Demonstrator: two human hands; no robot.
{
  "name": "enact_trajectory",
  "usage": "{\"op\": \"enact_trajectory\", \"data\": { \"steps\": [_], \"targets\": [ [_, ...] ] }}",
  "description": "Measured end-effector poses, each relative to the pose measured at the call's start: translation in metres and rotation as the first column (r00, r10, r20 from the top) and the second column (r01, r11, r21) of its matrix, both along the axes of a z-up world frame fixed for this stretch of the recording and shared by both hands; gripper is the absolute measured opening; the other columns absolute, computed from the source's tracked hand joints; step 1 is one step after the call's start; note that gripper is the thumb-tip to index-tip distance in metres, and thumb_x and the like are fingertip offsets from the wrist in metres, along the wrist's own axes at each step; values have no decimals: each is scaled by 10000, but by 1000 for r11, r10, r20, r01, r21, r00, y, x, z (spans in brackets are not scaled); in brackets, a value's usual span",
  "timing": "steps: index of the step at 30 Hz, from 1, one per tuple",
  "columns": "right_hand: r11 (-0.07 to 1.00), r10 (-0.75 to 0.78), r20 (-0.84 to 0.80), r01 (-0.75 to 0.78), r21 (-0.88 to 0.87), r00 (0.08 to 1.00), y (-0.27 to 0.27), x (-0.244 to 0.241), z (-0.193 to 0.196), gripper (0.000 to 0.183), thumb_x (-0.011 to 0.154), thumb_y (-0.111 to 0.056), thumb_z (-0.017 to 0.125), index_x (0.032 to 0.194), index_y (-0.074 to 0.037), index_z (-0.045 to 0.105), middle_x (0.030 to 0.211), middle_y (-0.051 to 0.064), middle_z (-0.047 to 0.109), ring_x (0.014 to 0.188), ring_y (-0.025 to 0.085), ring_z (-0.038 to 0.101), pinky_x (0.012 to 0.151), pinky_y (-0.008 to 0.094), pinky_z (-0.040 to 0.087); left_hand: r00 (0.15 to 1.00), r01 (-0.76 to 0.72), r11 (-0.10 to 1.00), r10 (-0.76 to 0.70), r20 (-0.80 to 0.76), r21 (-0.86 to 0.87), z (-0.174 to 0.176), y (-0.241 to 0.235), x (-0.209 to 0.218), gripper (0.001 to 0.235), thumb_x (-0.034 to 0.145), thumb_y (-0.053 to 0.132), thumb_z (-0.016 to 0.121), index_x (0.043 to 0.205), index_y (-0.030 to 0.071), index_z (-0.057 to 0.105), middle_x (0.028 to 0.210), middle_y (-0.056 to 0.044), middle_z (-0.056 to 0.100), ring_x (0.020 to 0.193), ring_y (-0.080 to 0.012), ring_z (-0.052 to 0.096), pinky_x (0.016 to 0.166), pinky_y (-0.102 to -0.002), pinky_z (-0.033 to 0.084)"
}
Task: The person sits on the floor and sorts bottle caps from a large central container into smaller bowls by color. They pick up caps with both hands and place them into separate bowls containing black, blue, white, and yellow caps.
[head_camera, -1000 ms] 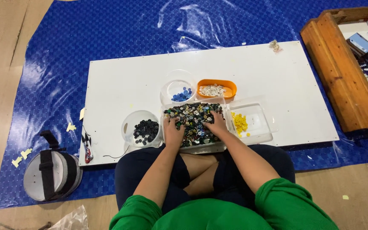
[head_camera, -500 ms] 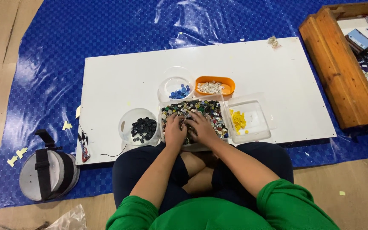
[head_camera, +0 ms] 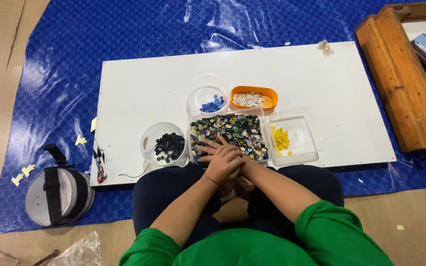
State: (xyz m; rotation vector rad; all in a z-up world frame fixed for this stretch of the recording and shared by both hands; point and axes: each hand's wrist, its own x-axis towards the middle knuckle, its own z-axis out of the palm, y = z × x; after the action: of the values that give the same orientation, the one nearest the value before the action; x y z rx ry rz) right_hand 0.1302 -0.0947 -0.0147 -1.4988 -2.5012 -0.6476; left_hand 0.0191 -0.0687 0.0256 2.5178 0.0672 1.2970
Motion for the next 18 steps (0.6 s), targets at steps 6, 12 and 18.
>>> {"op": "enact_trajectory", "data": {
  "steps": [6, 12, 18],
  "targets": [
    [987, -29, -59, 19, -158, 998, 11, 6, -67, 703, 935, -528, 642, 1540, -563, 286, 1714, -194, 162, 1605, 208, 37, 1175, 758, 25, 997, -47, 995, 52, 51, -83, -17, 5, 0, 112, 882, 176, 642, 946, 192, 733, 1032, 2, 699, 1043, -250, 662, 886, -387, 501],
    [927, -191, 34, 191, -323, 981, 5, 14, 15, 292, 923, -572, 622, 1137, -384, 689, 1421, -162, 593, 1452, 226, 410, 1218, 789, 47, 924, -336, 771, 382, -30, -541, 33, 6, 5, 208, 915, 60, 484, 894, 13, 686, 866, -95, 656, 872, -171, 541, 878, -354, 470],
    [915, -329, -115, 287, -282, 937, 6, 71, -36, 408, 899, -479, 684, 1293, -426, 590, 1454, -71, 519, 1458, 253, 385, 1133, 786, 204, 911, -406, 576, 312, -269, -710, -34, 50, -14, 287, 1015, 2, 525, 1298, 52, 529, 1204, -150, 558, 1210, -365, 532, 1032, -530, 454]
  ]
}}
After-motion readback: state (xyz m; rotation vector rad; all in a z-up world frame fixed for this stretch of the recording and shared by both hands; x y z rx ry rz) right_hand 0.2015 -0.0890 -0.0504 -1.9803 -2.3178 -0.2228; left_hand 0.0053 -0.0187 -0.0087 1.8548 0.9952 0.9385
